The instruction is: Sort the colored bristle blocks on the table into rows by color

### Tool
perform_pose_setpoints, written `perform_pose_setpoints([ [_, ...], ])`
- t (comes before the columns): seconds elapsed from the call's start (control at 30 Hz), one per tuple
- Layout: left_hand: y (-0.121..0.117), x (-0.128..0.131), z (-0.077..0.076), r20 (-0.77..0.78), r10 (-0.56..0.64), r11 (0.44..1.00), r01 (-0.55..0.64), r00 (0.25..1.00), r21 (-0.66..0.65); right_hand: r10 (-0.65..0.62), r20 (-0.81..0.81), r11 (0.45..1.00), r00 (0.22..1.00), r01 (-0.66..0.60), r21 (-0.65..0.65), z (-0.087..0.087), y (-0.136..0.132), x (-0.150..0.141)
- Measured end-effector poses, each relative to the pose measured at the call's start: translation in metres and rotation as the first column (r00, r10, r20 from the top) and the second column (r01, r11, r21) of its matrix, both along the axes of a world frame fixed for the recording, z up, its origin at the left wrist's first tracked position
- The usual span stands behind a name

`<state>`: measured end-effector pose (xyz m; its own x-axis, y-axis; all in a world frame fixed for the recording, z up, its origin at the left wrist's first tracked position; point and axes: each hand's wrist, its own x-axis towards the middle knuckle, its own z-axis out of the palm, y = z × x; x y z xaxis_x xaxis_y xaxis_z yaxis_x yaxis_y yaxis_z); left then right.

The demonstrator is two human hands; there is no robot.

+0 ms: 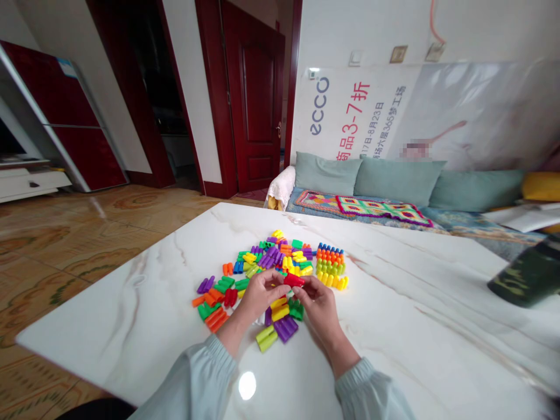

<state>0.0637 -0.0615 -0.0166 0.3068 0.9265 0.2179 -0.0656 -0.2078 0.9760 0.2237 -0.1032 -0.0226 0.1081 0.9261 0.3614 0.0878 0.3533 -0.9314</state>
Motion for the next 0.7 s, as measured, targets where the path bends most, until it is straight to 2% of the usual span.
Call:
perform_pose_setpoints([
  [0.17,-0.002,0.0,0.0,-0.044,-0.006,0.999,0.008,0.999,0.032,-0.046,-0.102,0.998,0.994,0.051,0.043,0.003,0.001,-0.003],
  [0.23,-0.003,0.0,0.002,-0.079,0.024,0.998,-0.019,0.997,0.064,-0.13,-0.072,0.985,0.989,0.137,0.102,0.007,0.0,0.002],
  [0.3,-0.004,-0.001,0.005,-0.093,0.066,0.994,-0.058,0.993,0.091,-0.307,0.01,0.935,0.952,0.299,0.19,0.012,-0.001,0.014],
  [0.37,-0.005,-0.002,0.007,-0.073,0.103,0.991,-0.096,0.992,0.088,-0.503,0.126,0.844,0.855,0.455,0.283,0.017,-0.002,0.031],
  [0.43,-0.005,-0.002,0.007,-0.045,0.128,0.99,-0.125,0.991,0.064,-0.607,0.277,0.787,0.745,0.517,0.335,0.021,-0.002,0.049],
  [0.5,-0.004,-0.003,0.007,-0.028,0.14,0.989,-0.139,0.99,0.045,-0.602,0.462,0.797,0.651,0.526,0.297,0.023,-0.001,0.061],
  [0.6,-0.004,-0.003,0.006,-0.012,0.137,0.99,-0.136,0.991,0.038,-0.46,0.715,0.823,0.526,0.554,0.121,0.022,0.001,0.067],
  [0.7,-0.003,-0.004,0.005,-0.009,0.133,0.99,-0.133,0.991,0.038,-0.346,0.821,0.819,0.454,0.573,0.029,0.02,0.002,0.062],
])
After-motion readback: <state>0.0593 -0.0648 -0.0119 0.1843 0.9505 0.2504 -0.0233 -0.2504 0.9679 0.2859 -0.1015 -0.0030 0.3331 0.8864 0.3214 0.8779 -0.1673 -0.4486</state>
